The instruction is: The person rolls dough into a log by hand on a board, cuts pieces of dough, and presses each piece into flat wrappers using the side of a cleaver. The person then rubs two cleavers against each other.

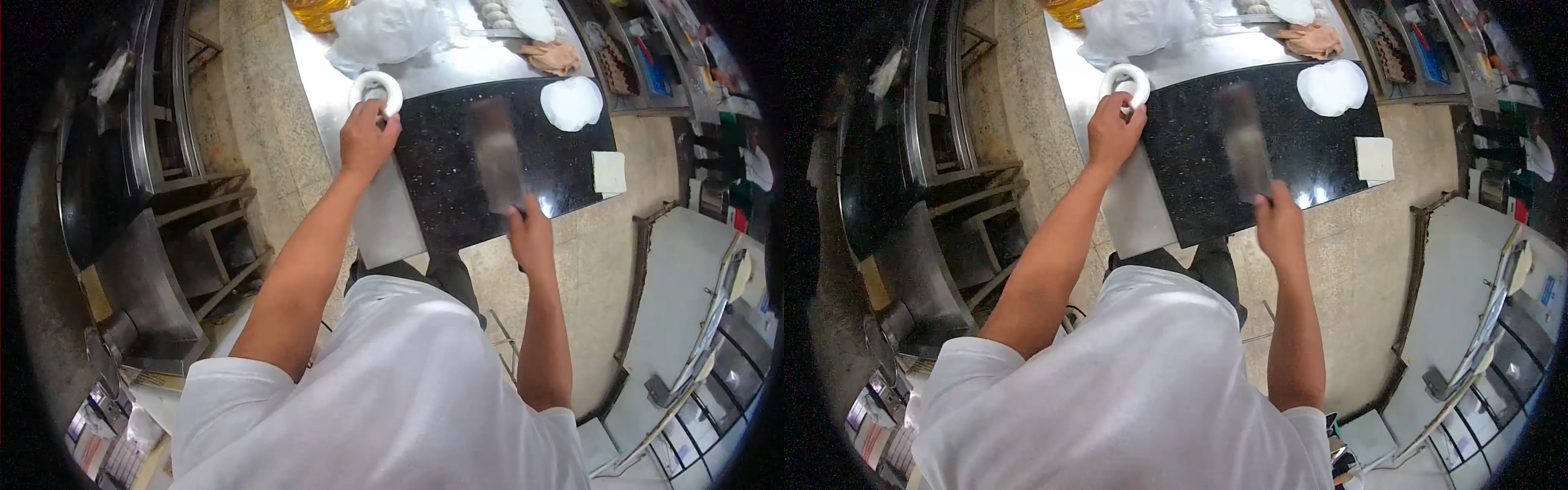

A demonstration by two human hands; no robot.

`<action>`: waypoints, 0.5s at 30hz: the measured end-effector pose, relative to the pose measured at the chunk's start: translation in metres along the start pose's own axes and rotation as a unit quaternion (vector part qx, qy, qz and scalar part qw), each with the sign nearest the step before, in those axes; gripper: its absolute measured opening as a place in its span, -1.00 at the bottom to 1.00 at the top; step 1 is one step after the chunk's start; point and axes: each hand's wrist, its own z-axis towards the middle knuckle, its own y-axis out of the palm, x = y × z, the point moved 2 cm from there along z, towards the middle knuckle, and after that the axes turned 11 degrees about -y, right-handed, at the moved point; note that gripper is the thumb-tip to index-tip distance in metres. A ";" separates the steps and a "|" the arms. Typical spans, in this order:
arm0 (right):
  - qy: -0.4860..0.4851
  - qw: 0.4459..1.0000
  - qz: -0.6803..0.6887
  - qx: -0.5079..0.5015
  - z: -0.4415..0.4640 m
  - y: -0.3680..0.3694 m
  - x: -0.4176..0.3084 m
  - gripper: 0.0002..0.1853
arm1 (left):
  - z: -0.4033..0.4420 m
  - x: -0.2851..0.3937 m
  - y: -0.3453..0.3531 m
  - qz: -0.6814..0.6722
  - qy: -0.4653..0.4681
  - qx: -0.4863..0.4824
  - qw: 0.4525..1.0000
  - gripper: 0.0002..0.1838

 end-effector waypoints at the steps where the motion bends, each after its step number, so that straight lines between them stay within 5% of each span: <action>1: -0.001 1.000 -0.004 -0.001 0.004 0.006 -0.028 -0.88 | -0.002 -0.005 -0.016 -0.003 -0.003 -0.029 1.000 -0.73; 3: -0.111 0.991 -0.059 -0.037 0.018 0.024 -0.088 -0.89 | -0.016 -0.022 -0.049 0.002 0.005 -0.061 0.998 -0.74; 9: -0.108 0.965 -0.153 -0.185 -0.010 0.097 -0.143 -0.88 | -0.058 -0.062 -0.094 0.048 0.020 -0.180 0.982 -0.73; 15: -0.111 0.962 -0.173 -0.180 -0.032 0.108 -0.153 -0.90 | -0.057 -0.068 -0.093 0.050 0.086 -0.186 0.977 -0.70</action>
